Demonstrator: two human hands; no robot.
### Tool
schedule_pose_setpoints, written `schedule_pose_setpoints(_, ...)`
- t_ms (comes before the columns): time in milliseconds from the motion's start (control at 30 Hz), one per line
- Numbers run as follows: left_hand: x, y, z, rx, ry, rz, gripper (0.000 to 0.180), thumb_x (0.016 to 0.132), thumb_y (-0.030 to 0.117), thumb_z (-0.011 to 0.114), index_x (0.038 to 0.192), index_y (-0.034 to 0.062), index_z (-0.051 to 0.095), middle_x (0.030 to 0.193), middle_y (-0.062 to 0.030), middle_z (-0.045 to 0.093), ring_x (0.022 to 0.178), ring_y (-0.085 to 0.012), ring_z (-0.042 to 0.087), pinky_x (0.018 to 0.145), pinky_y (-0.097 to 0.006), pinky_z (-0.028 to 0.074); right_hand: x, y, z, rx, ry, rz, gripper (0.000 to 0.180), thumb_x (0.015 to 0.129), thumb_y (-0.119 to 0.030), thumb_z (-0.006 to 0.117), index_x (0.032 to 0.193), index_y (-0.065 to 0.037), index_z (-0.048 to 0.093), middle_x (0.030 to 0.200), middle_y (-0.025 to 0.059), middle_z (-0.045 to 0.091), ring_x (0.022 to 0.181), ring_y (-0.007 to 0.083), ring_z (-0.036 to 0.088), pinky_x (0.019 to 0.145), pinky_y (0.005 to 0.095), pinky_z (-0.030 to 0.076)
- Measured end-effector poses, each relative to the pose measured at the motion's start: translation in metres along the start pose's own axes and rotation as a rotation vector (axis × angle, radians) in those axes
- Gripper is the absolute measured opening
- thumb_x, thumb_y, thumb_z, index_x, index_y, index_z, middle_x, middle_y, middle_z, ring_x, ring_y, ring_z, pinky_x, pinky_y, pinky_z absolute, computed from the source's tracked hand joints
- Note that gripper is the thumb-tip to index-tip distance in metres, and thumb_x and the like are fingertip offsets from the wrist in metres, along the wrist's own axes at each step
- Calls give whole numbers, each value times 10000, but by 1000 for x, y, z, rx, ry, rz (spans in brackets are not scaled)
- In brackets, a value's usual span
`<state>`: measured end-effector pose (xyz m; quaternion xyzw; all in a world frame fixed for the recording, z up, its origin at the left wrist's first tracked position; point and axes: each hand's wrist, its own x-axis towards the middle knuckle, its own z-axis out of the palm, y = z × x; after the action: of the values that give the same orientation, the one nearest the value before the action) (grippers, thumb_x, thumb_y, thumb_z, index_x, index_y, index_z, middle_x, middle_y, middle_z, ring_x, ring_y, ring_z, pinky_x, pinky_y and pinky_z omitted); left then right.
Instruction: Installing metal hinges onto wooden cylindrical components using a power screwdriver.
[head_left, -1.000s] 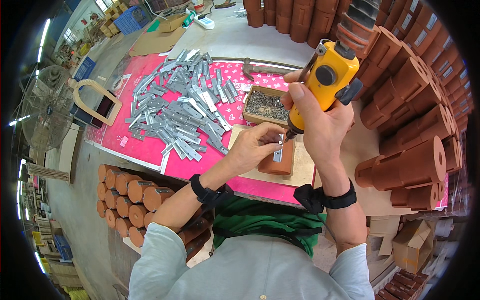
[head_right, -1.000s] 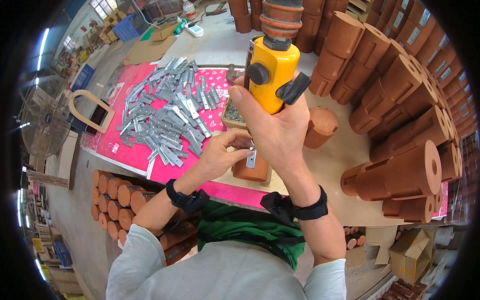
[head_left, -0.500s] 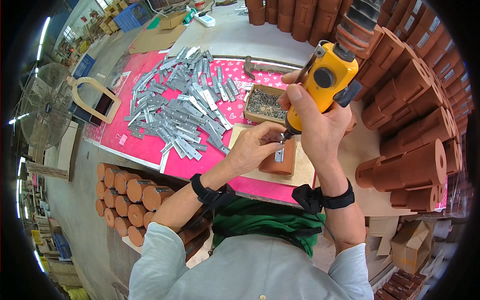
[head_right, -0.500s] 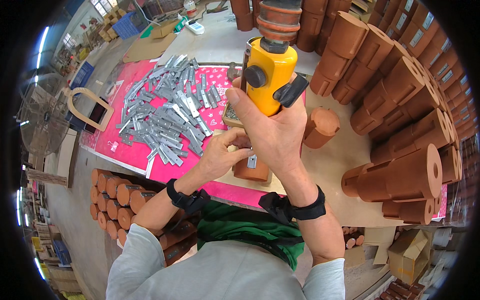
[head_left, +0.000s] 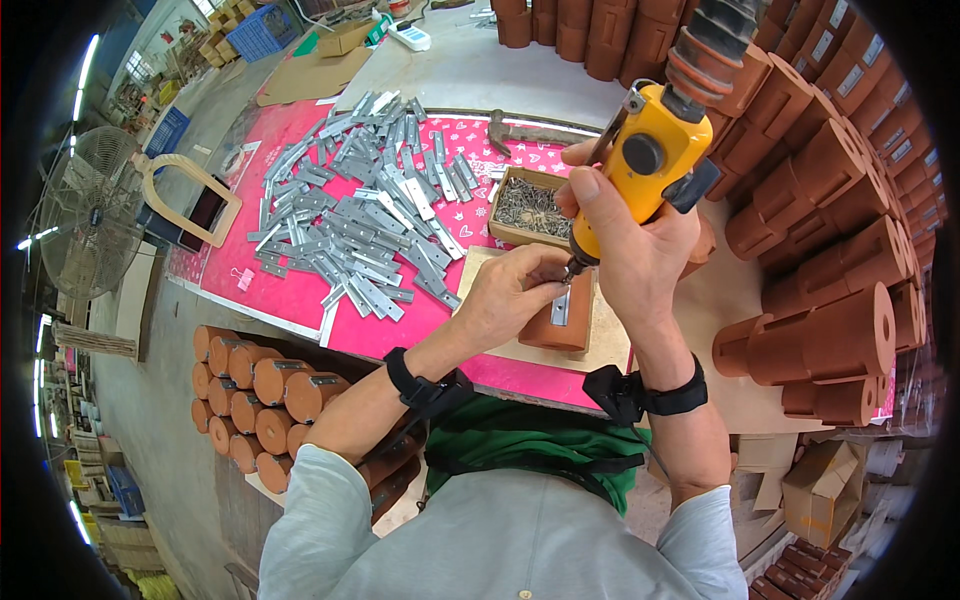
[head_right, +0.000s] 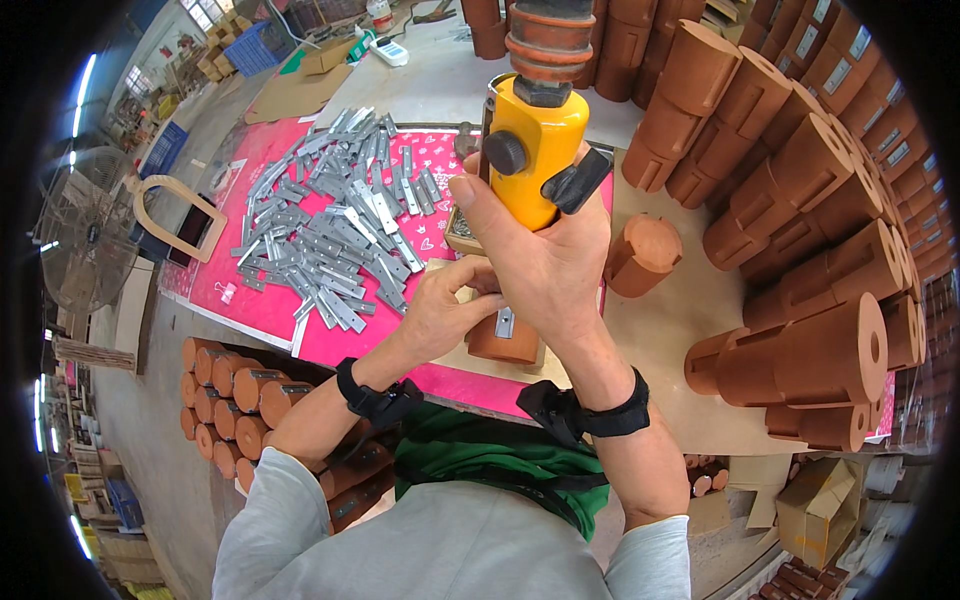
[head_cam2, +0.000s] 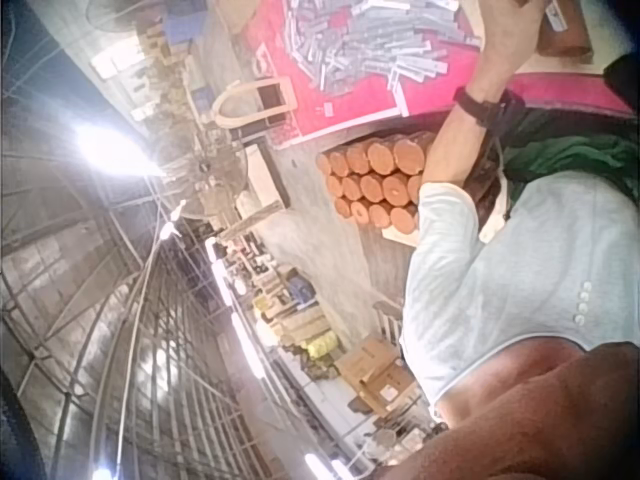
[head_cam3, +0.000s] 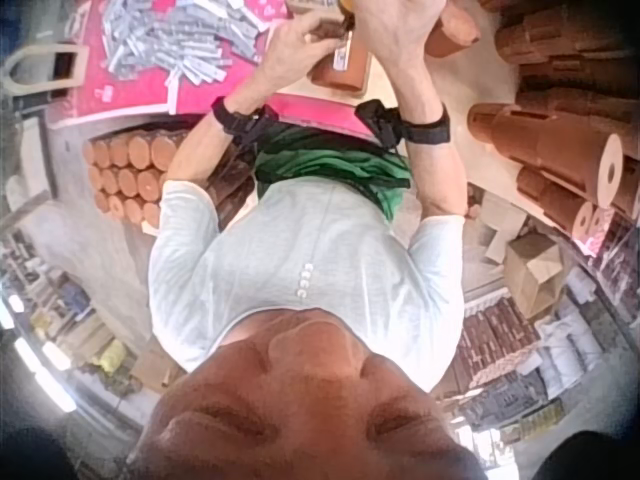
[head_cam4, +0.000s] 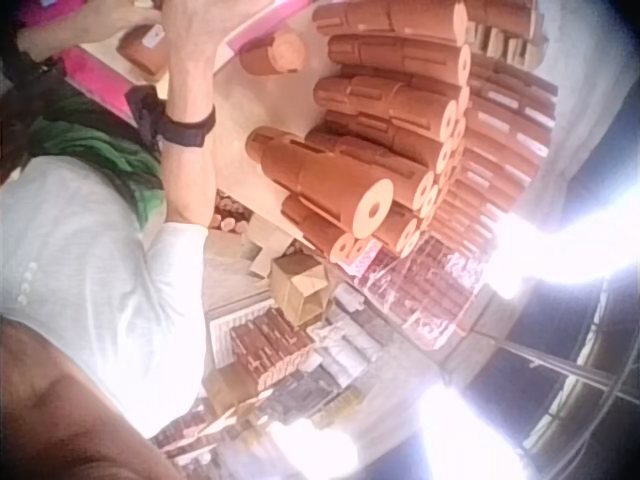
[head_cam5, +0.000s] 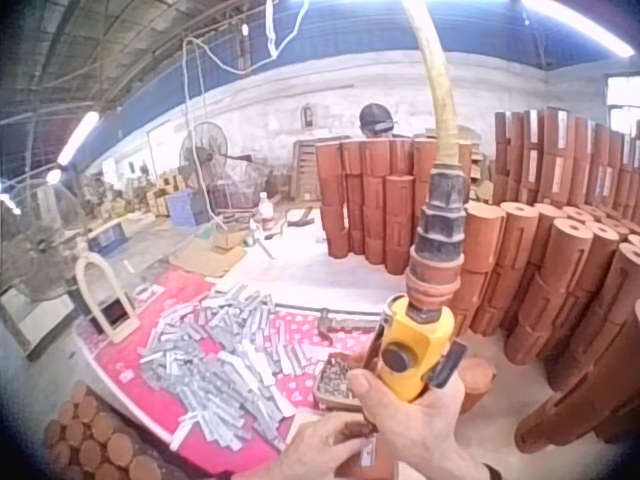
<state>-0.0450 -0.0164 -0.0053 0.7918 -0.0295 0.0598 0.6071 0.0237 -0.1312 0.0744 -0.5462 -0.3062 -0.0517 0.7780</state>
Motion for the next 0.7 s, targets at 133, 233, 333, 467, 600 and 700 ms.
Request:
schedule_pose_setpoints(133, 0, 1, 0, 45, 20, -9, 268, 829, 2, 625, 1093, -17, 581, 983, -97, 639, 873, -145, 634, 788, -281, 516, 0, 0, 0, -13, -6, 4, 165, 865, -51, 622, 999, 29, 567, 910, 67, 627, 711, 113, 608, 608, 231, 489)
schedule_pose_setpoints(233, 0, -1, 1, 33, 36, -18, 267, 830, 5, 626, 1092, -18, 583, 985, -99, 642, 878, -149, 636, 790, -281, 516, 0, 1, -2, -31, -3, -6, 175, 863, -57, 629, 1002, 29, 568, 909, 68, 628, 712, 112, 608, 606, 230, 488)
schedule_pose_setpoints(333, 0, -3, 2, -12, 44, -18, 258, 832, 7, 625, 1086, -21, 587, 987, -99, 644, 895, -147, 636, 803, -282, 515, 0, 2, -4, -45, -28, -15, 184, 864, -64, 632, 1009, 28, 565, 918, 72, 630, 712, 113, 608, 608, 230, 490)
schedule_pose_setpoints(467, 0, -6, 4, -81, 51, -26, 241, 838, 6, 619, 1075, -24, 593, 991, -93, 646, 925, -140, 631, 835, -284, 511, 1, 2, -4, -38, -13, -27, 186, 868, -73, 636, 1007, 26, 563, 934, 78, 633, 711, 116, 608, 614, 231, 494)
schedule_pose_setpoints(600, 0, -7, 6, -114, 46, -52, 236, 841, 6, 614, 1074, -24, 594, 998, -92, 646, 934, -139, 628, 847, -284, 509, 0, 3, -6, -32, -14, -32, 186, 868, -73, 639, 1004, 26, 561, 942, 80, 631, 714, 119, 608, 615, 232, 495)
schedule_pose_setpoints(700, -1, -7, 4, -122, 55, -43, 237, 841, 9, 614, 1076, -24, 594, 1004, -92, 647, 939, -140, 627, 851, -285, 508, 1, 2, -4, -33, -21, -26, 186, 867, -68, 638, 1006, 26, 558, 945, 82, 629, 714, 118, 606, 612, 232, 492)
